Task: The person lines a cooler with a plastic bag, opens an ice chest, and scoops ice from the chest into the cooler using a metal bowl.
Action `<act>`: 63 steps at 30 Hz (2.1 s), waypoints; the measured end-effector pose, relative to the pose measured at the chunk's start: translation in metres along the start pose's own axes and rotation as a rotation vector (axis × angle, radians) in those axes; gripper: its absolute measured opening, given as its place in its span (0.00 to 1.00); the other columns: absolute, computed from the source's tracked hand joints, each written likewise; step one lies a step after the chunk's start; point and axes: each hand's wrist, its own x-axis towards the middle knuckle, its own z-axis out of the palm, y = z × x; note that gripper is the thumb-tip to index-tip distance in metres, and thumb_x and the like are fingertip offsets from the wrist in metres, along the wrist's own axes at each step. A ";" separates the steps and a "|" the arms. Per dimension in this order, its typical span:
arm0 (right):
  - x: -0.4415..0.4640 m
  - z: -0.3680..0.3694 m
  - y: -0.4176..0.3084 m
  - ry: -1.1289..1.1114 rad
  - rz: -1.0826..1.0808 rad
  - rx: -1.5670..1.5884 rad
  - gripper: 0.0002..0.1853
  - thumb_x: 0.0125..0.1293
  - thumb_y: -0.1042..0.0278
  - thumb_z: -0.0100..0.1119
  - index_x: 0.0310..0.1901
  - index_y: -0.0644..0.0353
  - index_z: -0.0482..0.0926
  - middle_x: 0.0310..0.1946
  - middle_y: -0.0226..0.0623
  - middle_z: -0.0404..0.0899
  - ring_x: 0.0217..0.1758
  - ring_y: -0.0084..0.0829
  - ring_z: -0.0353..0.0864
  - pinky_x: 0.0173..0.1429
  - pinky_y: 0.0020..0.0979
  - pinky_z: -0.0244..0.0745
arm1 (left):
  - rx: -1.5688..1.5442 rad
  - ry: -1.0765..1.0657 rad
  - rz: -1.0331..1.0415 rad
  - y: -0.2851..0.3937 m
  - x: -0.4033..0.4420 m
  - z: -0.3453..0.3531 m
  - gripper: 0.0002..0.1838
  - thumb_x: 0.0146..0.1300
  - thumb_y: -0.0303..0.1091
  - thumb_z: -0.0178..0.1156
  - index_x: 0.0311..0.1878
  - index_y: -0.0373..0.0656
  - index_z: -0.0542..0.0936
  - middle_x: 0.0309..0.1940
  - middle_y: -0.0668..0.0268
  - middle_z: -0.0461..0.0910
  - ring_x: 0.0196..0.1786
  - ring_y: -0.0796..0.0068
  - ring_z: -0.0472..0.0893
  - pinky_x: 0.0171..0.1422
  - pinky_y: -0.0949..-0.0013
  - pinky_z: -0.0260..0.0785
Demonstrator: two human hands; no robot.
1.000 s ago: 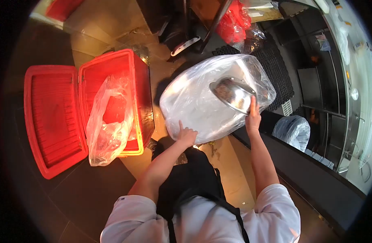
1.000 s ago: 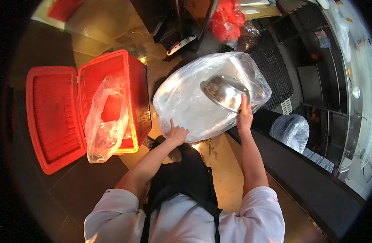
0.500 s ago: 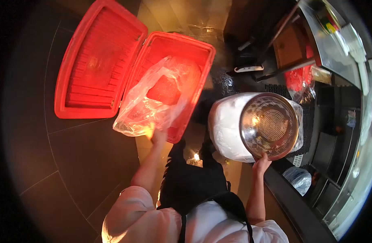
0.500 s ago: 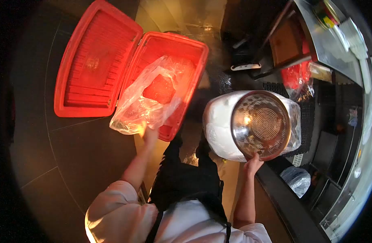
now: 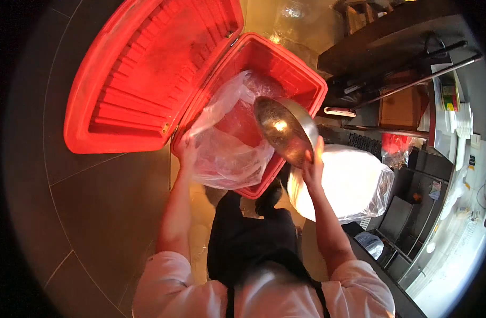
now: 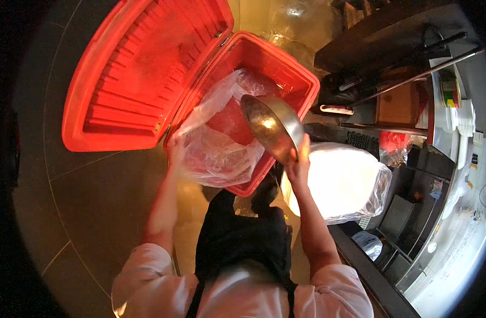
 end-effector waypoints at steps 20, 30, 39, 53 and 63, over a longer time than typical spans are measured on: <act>0.172 0.289 0.088 -0.098 1.204 1.308 0.30 0.64 0.44 0.55 0.65 0.47 0.67 0.51 0.45 0.78 0.55 0.44 0.78 0.56 0.44 0.75 | -0.450 -0.227 -0.421 0.258 -0.080 0.137 0.21 0.73 0.48 0.46 0.54 0.40 0.76 0.44 0.68 0.78 0.36 0.81 0.74 0.42 0.75 0.68; 0.161 0.251 0.131 -0.127 0.219 -0.287 0.26 0.68 0.68 0.43 0.68 0.48 0.62 0.69 0.67 0.45 0.68 0.66 0.55 0.69 0.53 0.59 | -0.822 -0.245 -0.325 0.282 -0.086 0.126 0.29 0.72 0.61 0.36 0.36 0.43 0.72 0.17 0.70 0.65 0.14 0.74 0.59 0.20 0.66 0.48; 0.230 0.350 0.138 -0.373 -0.268 -0.509 0.17 0.66 0.65 0.50 0.55 0.53 0.76 0.65 0.46 0.66 0.65 0.47 0.64 0.66 0.43 0.63 | -0.851 -0.141 -0.250 0.223 -0.098 0.054 0.31 0.70 0.54 0.47 0.62 0.35 0.68 0.39 0.61 0.77 0.32 0.67 0.76 0.37 0.62 0.69; 0.276 0.357 0.206 -1.410 -0.101 -0.602 0.21 0.62 0.63 0.55 0.57 0.56 0.75 0.58 0.45 0.73 0.58 0.41 0.72 0.61 0.40 0.68 | -0.025 0.090 -0.321 0.173 -0.051 -0.018 0.33 0.66 0.53 0.54 0.63 0.33 0.67 0.47 0.57 0.75 0.44 0.66 0.75 0.49 0.61 0.67; 0.180 0.428 0.228 -1.665 -0.033 -0.412 0.24 0.60 0.62 0.58 0.58 0.58 0.74 0.53 0.43 0.78 0.52 0.37 0.77 0.57 0.38 0.71 | 0.331 0.087 -0.300 0.172 -0.030 -0.036 0.35 0.63 0.52 0.59 0.63 0.32 0.67 0.54 0.54 0.74 0.53 0.64 0.74 0.57 0.61 0.66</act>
